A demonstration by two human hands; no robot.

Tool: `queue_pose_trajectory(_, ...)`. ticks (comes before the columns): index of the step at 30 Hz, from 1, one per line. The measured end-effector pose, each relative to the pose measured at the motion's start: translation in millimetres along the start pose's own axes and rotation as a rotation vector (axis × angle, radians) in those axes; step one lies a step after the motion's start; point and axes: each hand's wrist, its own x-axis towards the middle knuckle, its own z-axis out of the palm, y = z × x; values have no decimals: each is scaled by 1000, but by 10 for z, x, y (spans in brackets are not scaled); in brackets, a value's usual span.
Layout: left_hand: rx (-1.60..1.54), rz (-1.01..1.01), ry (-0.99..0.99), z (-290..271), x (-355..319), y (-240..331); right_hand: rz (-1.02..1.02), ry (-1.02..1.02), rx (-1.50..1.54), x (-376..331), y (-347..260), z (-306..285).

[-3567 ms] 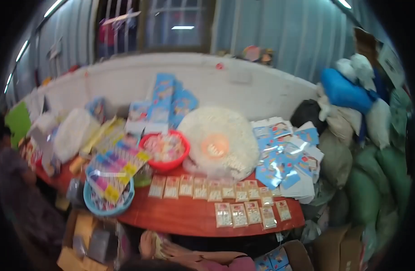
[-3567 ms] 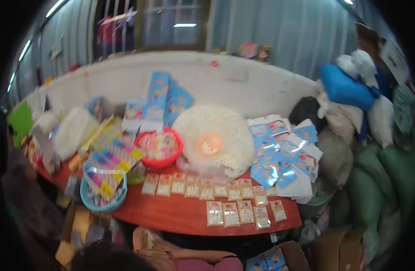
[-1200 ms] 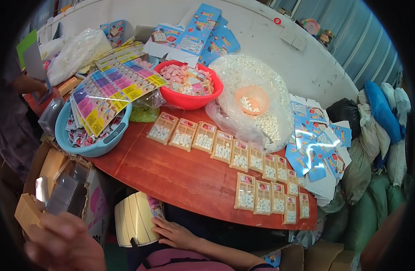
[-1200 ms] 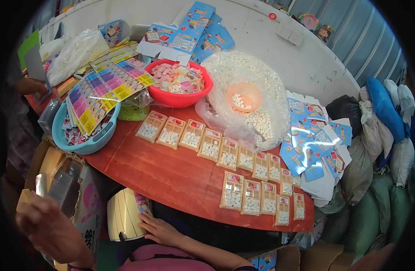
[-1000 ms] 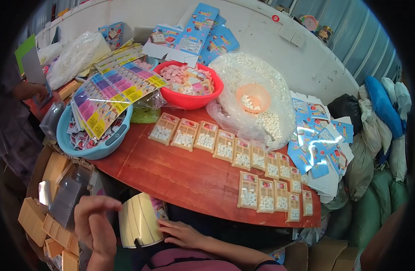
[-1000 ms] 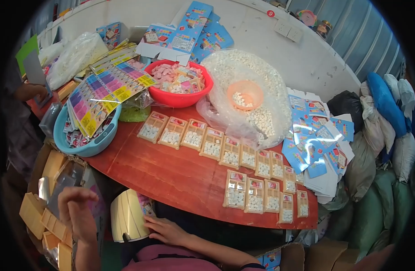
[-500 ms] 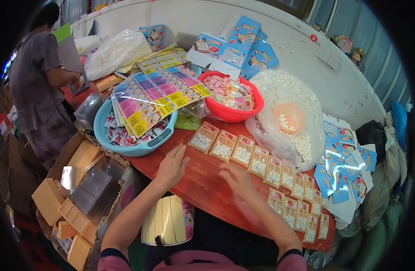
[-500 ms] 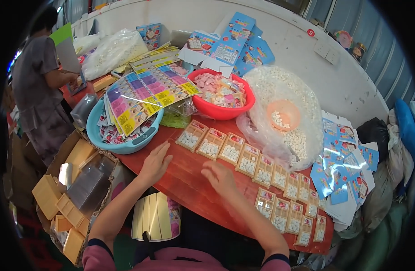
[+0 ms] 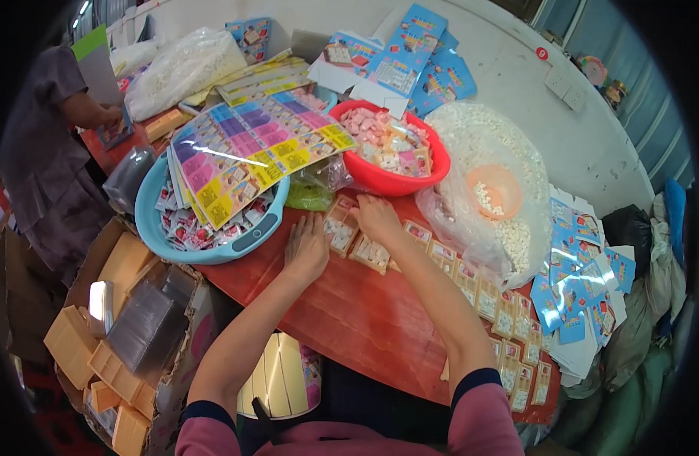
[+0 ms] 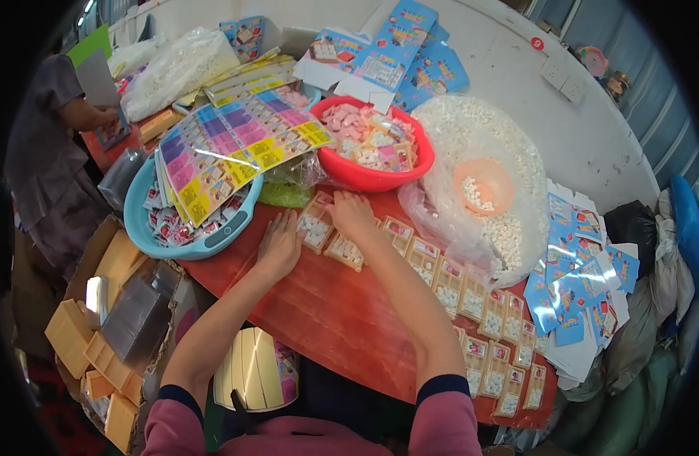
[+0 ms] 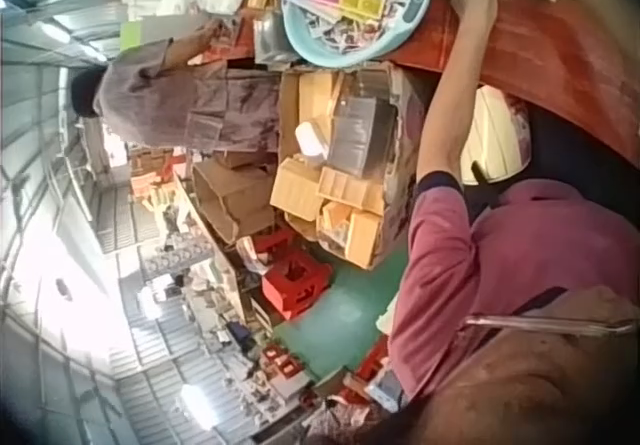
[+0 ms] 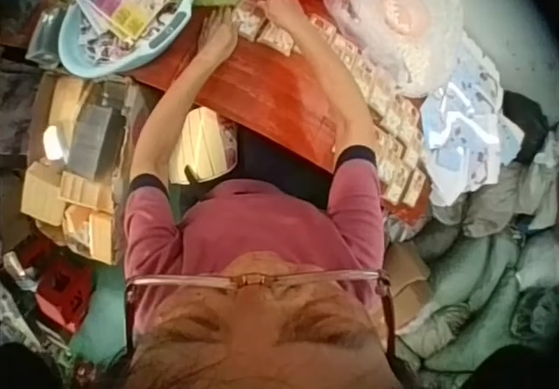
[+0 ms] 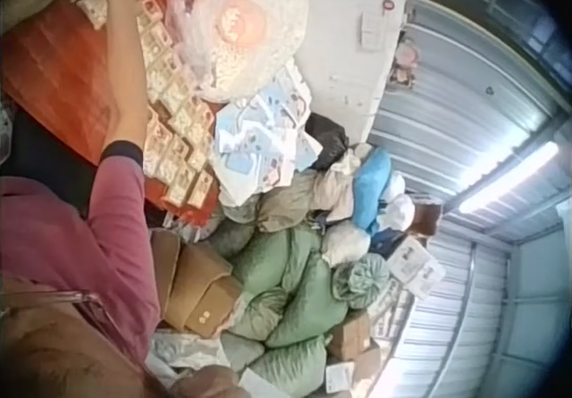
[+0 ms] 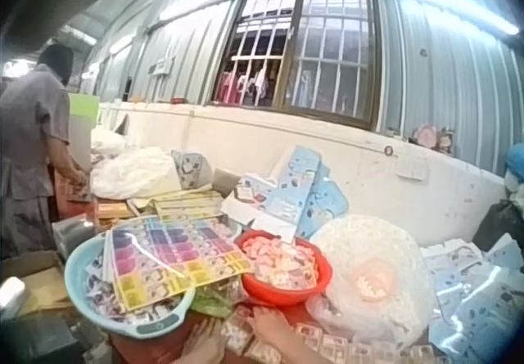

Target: Packaging small white items into individual labeled packets and then grouping them into larger bags.

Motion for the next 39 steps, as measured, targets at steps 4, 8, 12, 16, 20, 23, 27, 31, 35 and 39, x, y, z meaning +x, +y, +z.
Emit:
queue_pose_trajectory(4, 68, 4, 17, 122, -68, -30, 25, -189, 25, 119, 7, 24)
queue_pose_trajectory(8, 73, -8, 28, 158, -213, -48, -17, -187, 23, 35, -127, 41)
queue_pose_trajectory(12, 40, 11, 64, -5, -508, 44, -118, -77, -55, -199, -194, 126)
queue_pose_trajectory(16, 46, 44, 106, -338, -966, 38, -314, -94, -114, -400, -563, 39)
queue_pose_trajectory(20, 115, 44, 84, -540, -1455, 81, -392, -64, -67, -762, -838, -13)
queue_pose_trajectory(23, 132, 47, 58, -655, -1685, 165, -403, 33, 15, -1001, -912, -37)
queue_pose_trajectory(27, -82, 128, 166, -881, -1813, 241, -342, 213, 210, -1324, -920, -259)
queue_pose_trajectory(31, -893, 306, 282, -1754, -2112, 734, -217, 208, 627, -1873, -907, -699)
queue_pose_trajectory(35, -1360, 695, -79, -2548, -2293, 994, -196, 84, 1300, -2612, -1211, -1636)
queue_pose_trajectory(39, -1328, 660, 264, -2421, -2181, 1446, -706, 323, 1704, -2866, -1256, -2225)
